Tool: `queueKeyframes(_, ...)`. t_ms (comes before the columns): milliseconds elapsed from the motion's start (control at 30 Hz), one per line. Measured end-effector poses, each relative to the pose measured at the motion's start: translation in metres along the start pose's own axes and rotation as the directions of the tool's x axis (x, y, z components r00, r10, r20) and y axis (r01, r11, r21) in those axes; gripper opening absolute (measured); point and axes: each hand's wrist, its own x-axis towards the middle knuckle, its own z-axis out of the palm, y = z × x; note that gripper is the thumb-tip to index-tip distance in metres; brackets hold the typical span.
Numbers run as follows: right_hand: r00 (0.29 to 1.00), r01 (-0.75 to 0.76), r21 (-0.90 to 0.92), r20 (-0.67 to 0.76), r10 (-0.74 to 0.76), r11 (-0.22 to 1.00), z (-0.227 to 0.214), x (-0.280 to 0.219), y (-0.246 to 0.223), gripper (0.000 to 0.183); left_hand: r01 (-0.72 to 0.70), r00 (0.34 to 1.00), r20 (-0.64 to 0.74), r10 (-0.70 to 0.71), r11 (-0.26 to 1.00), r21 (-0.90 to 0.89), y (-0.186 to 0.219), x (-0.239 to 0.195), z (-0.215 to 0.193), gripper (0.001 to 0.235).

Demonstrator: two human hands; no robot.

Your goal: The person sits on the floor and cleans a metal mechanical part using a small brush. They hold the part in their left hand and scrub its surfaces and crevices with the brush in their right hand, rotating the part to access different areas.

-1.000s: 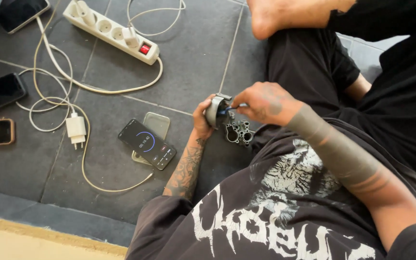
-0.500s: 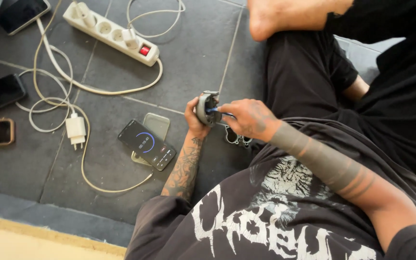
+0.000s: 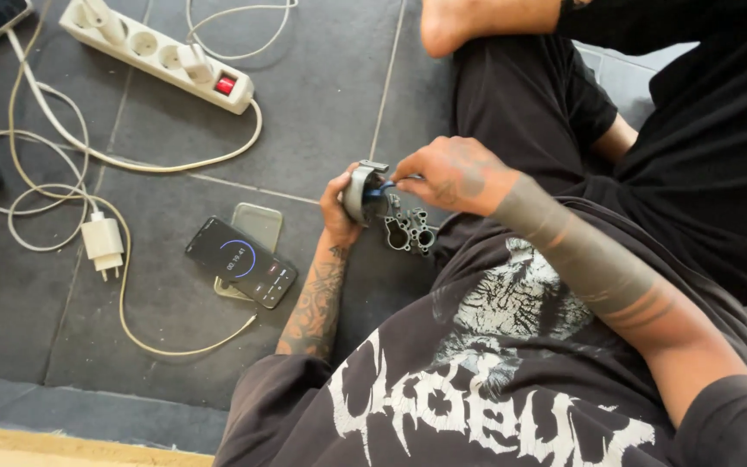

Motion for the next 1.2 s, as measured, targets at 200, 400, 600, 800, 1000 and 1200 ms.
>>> queueKeyframes(200,0.988,0.119,-0.025,-0.094,-0.120,0.993,0.039,0.006,0.003,0.019,0.050,0.986,-0.157,-0.060,0.996,-0.070,-0.005,0.011,-0.030,0.038)
queueKeyframes(400,0.955,0.167,-0.148,-0.223,-0.197,0.975,0.061,0.007,0.006,0.016,0.006,0.967,-0.251,-0.048,0.986,-0.165,-0.002,0.015,-0.025,0.037)
queueKeyframes(600,0.967,0.182,-0.099,-0.160,-0.196,0.978,0.018,0.004,0.019,0.010,0.068,0.993,-0.095,-0.067,0.998,0.005,0.007,-0.016,0.033,0.038)
queueKeyframes(800,0.969,0.179,0.005,-0.176,-0.175,0.984,0.059,0.004,0.001,0.013,0.002,0.988,-0.149,-0.028,0.985,-0.175,0.010,-0.002,0.000,0.040)
queueKeyframes(1000,0.971,0.157,-0.134,-0.159,-0.178,0.978,0.034,0.005,0.000,0.015,-0.027,0.972,-0.232,-0.039,0.961,-0.274,0.015,-0.006,0.010,0.030)
queueKeyframes(1200,0.998,0.065,-0.067,0.030,-0.063,0.996,0.010,0.004,0.000,0.018,-0.019,0.969,-0.243,-0.038,0.973,-0.230,0.013,-0.002,0.003,0.031)
